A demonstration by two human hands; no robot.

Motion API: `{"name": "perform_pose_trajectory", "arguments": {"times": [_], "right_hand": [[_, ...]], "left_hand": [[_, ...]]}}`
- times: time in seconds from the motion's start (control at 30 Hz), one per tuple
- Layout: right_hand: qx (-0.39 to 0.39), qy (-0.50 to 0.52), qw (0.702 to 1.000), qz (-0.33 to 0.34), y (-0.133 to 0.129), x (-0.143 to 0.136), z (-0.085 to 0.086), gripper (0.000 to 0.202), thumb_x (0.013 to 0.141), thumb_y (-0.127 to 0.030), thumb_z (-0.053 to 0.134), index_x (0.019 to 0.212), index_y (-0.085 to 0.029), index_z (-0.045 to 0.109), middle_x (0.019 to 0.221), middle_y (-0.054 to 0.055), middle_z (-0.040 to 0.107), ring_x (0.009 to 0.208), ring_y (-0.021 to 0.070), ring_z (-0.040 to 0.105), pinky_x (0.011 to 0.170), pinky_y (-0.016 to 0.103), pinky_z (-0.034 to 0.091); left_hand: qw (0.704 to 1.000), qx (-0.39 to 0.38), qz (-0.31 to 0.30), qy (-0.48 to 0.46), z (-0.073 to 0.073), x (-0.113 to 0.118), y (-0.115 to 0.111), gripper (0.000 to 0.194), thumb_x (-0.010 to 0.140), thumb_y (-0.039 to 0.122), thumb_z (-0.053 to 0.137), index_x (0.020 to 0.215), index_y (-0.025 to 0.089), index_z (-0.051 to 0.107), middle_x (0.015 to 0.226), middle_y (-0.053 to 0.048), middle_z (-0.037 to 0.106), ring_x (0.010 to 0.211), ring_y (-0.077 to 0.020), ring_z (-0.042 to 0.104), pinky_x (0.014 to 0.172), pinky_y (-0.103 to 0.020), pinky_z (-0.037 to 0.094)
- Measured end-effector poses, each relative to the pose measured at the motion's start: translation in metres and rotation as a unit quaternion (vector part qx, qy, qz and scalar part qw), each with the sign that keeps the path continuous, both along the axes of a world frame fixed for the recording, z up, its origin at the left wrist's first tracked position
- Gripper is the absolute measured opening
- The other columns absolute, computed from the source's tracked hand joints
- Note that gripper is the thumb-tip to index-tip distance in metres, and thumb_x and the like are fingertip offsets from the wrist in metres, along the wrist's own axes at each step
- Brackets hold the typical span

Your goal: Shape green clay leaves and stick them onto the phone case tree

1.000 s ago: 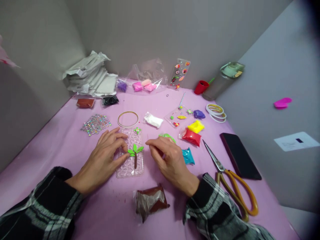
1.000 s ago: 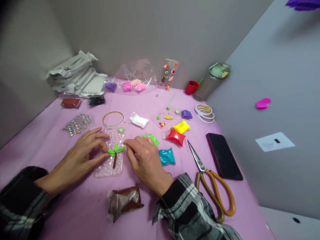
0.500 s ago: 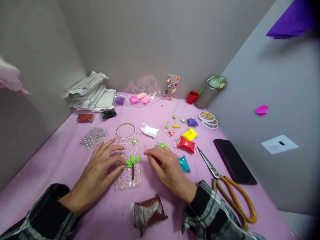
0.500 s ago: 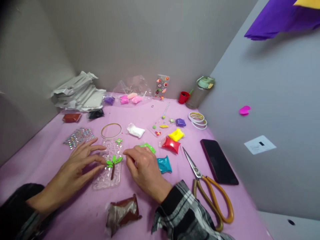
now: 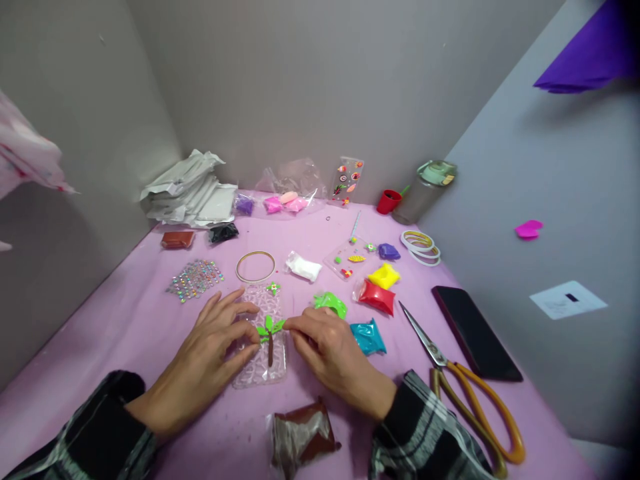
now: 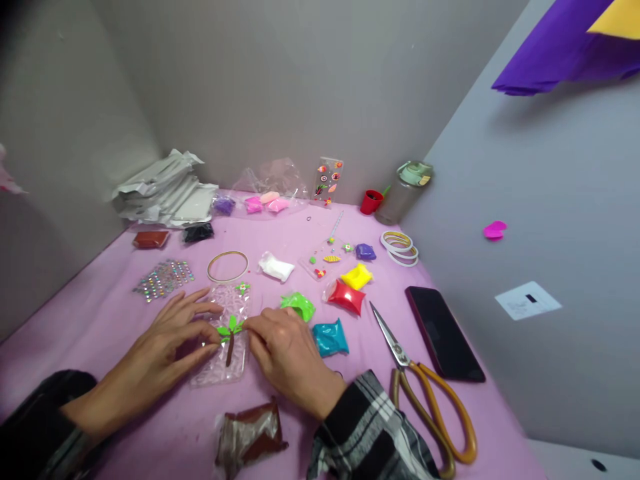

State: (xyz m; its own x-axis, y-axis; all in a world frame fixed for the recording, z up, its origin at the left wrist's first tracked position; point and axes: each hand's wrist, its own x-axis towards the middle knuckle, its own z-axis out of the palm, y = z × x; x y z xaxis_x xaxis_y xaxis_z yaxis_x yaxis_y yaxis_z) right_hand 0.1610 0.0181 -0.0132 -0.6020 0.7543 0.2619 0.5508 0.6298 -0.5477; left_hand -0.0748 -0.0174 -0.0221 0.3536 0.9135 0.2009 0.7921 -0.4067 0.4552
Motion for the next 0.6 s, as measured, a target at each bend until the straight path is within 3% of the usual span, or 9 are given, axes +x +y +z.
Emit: {"name": "perform_pose_trajectory", "arguments": {"times": [0.4, 0.6], "right_hand": [[0.019, -0.056, 0.997, 0.044, -0.0076, -0.0072, 0.0004, 0.018, 0.097, -0.012, 0.051, 0.101, -0.02, 0.067, 0.081, 0.0, 0.06, 0.074, 0.0162, 0.05, 0.076, 0.031, 0.035], [0.021, -0.05, 0.998, 0.044, -0.0073, -0.0083, -0.0017, 0.019, 0.098, -0.014, 0.05, 0.102, -0.02, 0.067, 0.08, 0.001, 0.06, 0.075, 0.0164, 0.049, 0.077, 0.031, 0.034]], "left_hand": [[1.0, 0.015, 0.014, 0.006, -0.0085, -0.0004, 0.0013, 0.009, 0.093, 0.032, 0.058, 0.093, 0.025, 0.065, 0.13, -0.008, 0.062, 0.145, -0.0324, 0.037, 0.12, -0.065, 0.021], [1.0, 0.008, 0.011, -0.013, -0.005, 0.0007, 0.0017, 0.014, 0.094, 0.032, 0.055, 0.089, 0.025, 0.066, 0.128, -0.007, 0.063, 0.142, -0.0319, 0.039, 0.118, -0.064, 0.025]]}}
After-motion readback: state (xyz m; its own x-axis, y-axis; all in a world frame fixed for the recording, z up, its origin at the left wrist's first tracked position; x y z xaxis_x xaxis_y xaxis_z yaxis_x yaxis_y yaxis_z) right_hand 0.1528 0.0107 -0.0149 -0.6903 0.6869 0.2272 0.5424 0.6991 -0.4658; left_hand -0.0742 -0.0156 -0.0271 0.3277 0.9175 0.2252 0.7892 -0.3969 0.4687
